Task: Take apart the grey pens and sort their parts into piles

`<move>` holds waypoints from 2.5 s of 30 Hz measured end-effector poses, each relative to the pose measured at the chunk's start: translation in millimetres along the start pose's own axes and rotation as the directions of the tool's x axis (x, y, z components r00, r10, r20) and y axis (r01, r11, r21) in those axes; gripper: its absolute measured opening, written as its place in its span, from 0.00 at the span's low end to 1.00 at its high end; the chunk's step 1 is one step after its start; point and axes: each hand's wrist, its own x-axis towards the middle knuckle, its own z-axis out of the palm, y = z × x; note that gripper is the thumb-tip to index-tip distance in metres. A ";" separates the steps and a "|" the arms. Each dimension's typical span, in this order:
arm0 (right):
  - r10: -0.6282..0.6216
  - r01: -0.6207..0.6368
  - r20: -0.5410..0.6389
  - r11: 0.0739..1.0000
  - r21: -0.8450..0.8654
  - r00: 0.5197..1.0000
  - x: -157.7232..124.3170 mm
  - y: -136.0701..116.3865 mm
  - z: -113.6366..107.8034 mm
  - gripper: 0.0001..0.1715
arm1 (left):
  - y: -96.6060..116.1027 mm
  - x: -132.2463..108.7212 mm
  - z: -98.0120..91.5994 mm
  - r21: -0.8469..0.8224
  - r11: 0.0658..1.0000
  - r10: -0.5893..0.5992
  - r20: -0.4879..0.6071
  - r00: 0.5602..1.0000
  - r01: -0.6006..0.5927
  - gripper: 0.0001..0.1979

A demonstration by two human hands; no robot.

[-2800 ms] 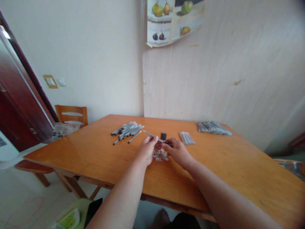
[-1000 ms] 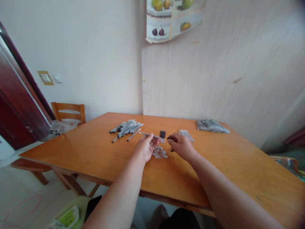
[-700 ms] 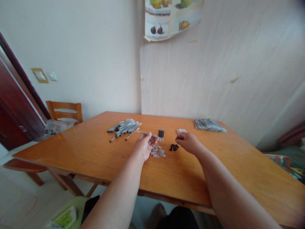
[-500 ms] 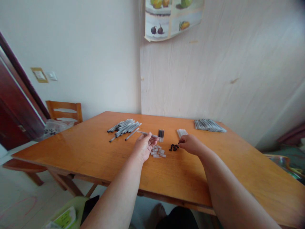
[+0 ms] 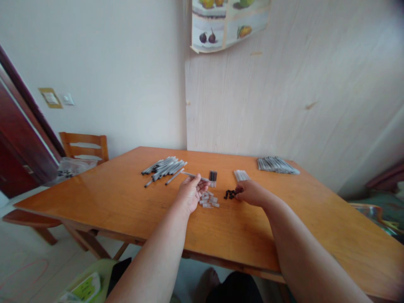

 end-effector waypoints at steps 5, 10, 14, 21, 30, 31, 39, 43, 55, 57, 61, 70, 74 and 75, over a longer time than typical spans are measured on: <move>-0.002 0.003 -0.015 0.999 0.037 1.000 -1.6 -2.5 -0.7 0.06 | 0.2 0.1 0.3 -0.001 1.000 0.000 -0.006 1.000 0.000 0.07; -0.025 0.025 -0.012 0.999 0.038 1.000 -1.5 -3.6 -2.8 0.07 | 0.8 -1.0 1.1 0.003 1.000 0.000 -0.006 1.000 0.000 0.07; -0.001 0.003 -0.049 0.999 0.039 0.999 -2.4 -4.2 -4.5 0.07 | 0.8 -0.9 0.6 0.011 1.000 0.001 -0.003 1.000 -0.001 0.06; -0.014 0.031 -0.209 0.997 0.075 0.978 0.3 -13.6 -3.9 0.07 | -0.2 -1.6 1.3 0.048 0.999 0.012 0.029 0.999 -0.013 0.08; -0.173 0.293 -0.380 0.914 0.283 0.909 -7.2 -58.9 22.3 0.16 | -1.0 -3.0 3.9 0.128 0.992 0.013 0.069 0.998 -0.022 0.10; -0.174 0.298 -0.380 0.907 0.296 0.908 -7.1 -60.8 24.9 0.16 | -0.9 -3.2 4.0 0.130 0.991 0.008 0.071 0.997 -0.018 0.10; -0.174 0.305 -0.393 0.904 0.301 0.903 -1.5 -58.0 29.7 0.14 | -0.9 -2.4 3.6 0.132 0.991 0.002 0.076 0.997 -0.012 0.10; -0.185 0.308 -0.381 0.905 0.294 0.906 -1.0 -59.4 30.0 0.13 | -1.0 -1.5 3.1 0.132 0.991 0.004 0.087 0.996 -0.016 0.10; -0.142 0.265 -0.372 0.916 0.302 0.917 -2.0 -48.2 20.5 0.10 | 5.4 9.5 -7.1 0.013 0.981 0.192 -0.166 0.967 -0.192 0.08; -0.139 0.260 -0.384 0.923 0.285 0.913 -3.1 -45.8 16.4 0.09 | 7.2 12.3 -10.5 -0.009 0.975 0.212 -0.230 0.950 -0.220 0.06; -0.107 0.213 -0.409 0.951 0.224 0.906 -1.2 -39.3 11.7 0.09 | 9.3 16.2 -15.3 -0.006 0.973 0.214 -0.340 0.916 -0.229 0.05; 0.136 -0.144 -0.467 0.989 0.019 0.874 9.2 -36.4 25.6 0.15 | 3.2 20.7 -15.3 0.162 0.969 0.236 -0.361 0.902 -0.189 0.06; 0.194 -0.248 -0.476 0.967 -0.054 0.858 8.6 -46.5 27.6 0.17 | 0.9 22.5 -15.5 0.243 0.944 0.301 -0.357 0.884 -0.223 0.07; 0.198 -0.264 -0.480 0.962 -0.073 0.855 8.1 -49.0 27.4 0.18 | 0.1 23.2 -15.7 0.269 0.934 0.321 -0.353 0.879 -0.233 0.07</move>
